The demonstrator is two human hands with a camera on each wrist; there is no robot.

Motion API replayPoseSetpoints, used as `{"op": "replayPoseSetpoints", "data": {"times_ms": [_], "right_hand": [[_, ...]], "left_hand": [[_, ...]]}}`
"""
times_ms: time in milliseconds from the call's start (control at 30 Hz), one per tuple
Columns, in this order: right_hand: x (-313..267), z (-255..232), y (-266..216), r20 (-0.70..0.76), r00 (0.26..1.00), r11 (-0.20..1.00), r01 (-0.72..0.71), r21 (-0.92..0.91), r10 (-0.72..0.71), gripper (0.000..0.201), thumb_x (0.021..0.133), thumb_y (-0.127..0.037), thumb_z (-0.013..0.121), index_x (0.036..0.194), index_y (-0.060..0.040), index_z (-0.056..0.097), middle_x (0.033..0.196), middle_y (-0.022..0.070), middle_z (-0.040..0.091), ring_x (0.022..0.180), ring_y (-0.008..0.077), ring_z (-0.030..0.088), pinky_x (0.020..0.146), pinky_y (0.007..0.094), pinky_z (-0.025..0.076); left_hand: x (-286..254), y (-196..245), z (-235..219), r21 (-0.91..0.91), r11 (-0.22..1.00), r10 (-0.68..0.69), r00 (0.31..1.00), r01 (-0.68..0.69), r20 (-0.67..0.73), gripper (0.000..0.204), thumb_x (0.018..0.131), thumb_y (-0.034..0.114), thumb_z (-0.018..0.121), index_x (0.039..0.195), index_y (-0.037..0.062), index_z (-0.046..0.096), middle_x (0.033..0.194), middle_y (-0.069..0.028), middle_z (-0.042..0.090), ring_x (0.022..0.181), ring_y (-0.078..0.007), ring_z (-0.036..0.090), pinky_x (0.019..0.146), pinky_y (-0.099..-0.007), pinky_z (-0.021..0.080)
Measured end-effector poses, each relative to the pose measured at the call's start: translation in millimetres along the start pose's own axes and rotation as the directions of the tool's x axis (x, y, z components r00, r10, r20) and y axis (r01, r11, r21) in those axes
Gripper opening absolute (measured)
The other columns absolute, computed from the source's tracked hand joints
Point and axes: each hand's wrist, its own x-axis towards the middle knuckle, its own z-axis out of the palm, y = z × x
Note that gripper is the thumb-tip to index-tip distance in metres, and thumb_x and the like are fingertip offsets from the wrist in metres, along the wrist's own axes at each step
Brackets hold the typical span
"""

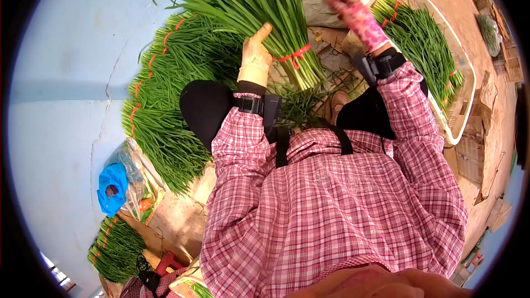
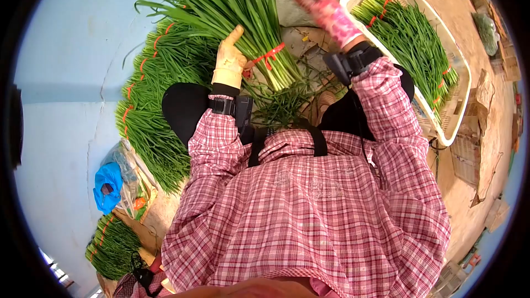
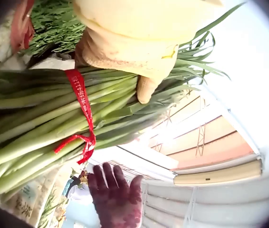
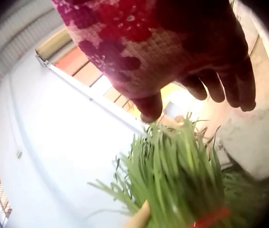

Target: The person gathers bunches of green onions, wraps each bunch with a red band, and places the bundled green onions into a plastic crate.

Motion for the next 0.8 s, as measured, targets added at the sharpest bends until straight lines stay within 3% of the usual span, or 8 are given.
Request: {"op": "replayPoseSetpoints", "data": {"times_ms": [133,200,333,533,600,633,700,800], "right_hand": [[-14.9,51.6,1.4,0.356,0.935,0.998,-0.008,0.056,-0.012,0.104,0.080,-0.051,0.077,0.150,0.0059,0.025,0.145,0.0261,0.046,0.133,0.0313,0.048,0.108,0.0352,0.041],[-21.2,75.0,-4.3,0.312,0.946,0.991,0.045,0.126,-0.083,0.104,0.081,-0.044,0.079,0.149,0.0096,0.022,0.139,0.0253,0.052,0.129,0.0307,0.052,0.107,0.0337,0.043],[-9.3,52.3,16.3,0.430,0.896,0.514,-0.423,0.746,0.113,0.056,0.093,-0.014,0.067,0.139,0.0073,0.042,0.126,0.0155,0.063,0.108,0.0222,0.065,0.095,0.0361,0.054],[-6.3,39.0,39.7,0.499,0.818,0.194,-0.460,0.866,-0.286,0.054,0.095,-0.032,0.062,0.139,-0.0016,0.050,0.136,0.0117,0.059,0.124,0.0261,0.056,0.109,0.0462,0.042],[-8.0,34.8,31.3,0.523,0.790,0.176,-0.493,0.852,-0.320,0.055,0.094,-0.032,0.063,0.139,-0.0038,0.050,0.137,0.0098,0.058,0.125,0.0256,0.056,0.110,0.0463,0.041],[-10.4,34.1,24.9,0.552,0.774,0.184,-0.521,0.834,-0.312,0.057,0.093,-0.034,0.065,0.140,-0.0041,0.050,0.138,0.0094,0.057,0.127,0.0256,0.054,0.112,0.0466,0.040],[-9.8,36.3,16.6,0.499,0.827,0.419,-0.369,0.829,-0.258,0.059,0.092,-0.030,0.068,0.139,-0.0008,0.049,0.135,0.0110,0.058,0.123,0.0217,0.056,0.108,0.0400,0.042],[-19.7,38.8,-5.9,0.437,0.895,0.673,-0.267,0.690,-0.093,0.052,0.092,-0.027,0.070,0.130,0.0041,0.055,0.119,0.0109,0.065,0.104,0.0194,0.063,0.094,0.0312,0.049]], "left_hand": [[-31.8,16.6,41.3,0.213,0.977,0.045,0.958,0.017,-0.282,0.039,0.087,0.033,0.076,0.104,0.0021,0.059,0.055,0.0001,0.046,0.032,-0.0133,0.029,0.033,-0.0302,0.018],[-30.5,9.0,47.9,0.096,0.984,0.153,0.988,-0.153,-0.001,0.069,0.085,0.046,0.075,0.128,-0.0010,0.048,0.110,-0.0183,0.061,0.094,-0.0246,0.062,0.080,-0.0385,0.051],[-46.7,43.1,37.0,-0.040,0.985,0.164,0.841,-0.167,0.516,0.080,0.094,0.040,0.065,0.152,0.0004,0.028,0.153,-0.0220,0.036,0.143,-0.0325,0.032,0.116,-0.0443,0.028],[-12.2,43.5,-10.6,0.099,0.903,0.427,0.899,-0.418,-0.094,0.089,0.085,0.058,0.067,0.148,0.0018,0.038,0.148,-0.0213,0.043,0.134,-0.0357,0.046,0.114,-0.0433,0.036],[-4.8,16.1,-7.6,-0.162,0.987,0.011,0.992,0.009,0.126,0.098,0.076,0.068,0.068,0.145,0.0044,0.042,0.144,-0.0187,0.049,0.131,-0.0326,0.050,0.113,-0.0414,0.038],[10.8,-6.3,-4.8,-0.426,0.845,-0.003,0.799,0.323,0.602,0.095,0.075,0.066,0.070,0.143,0.0039,0.045,0.140,-0.0172,0.053,0.127,-0.0306,0.053,0.111,-0.0416,0.041],[7.7,-18.9,17.6,-0.415,0.836,0.078,0.671,0.359,0.738,0.086,0.077,0.059,0.072,0.138,0.0027,0.050,0.131,-0.0136,0.061,0.119,-0.0265,0.059,0.106,-0.0416,0.045],[-19.5,-8.4,33.6,-0.170,0.985,0.063,0.960,-0.016,0.274,0.068,0.078,0.030,0.084,0.130,-0.0027,0.054,0.118,-0.0123,0.066,0.109,-0.0270,0.062,0.100,-0.0400,0.049]]}}
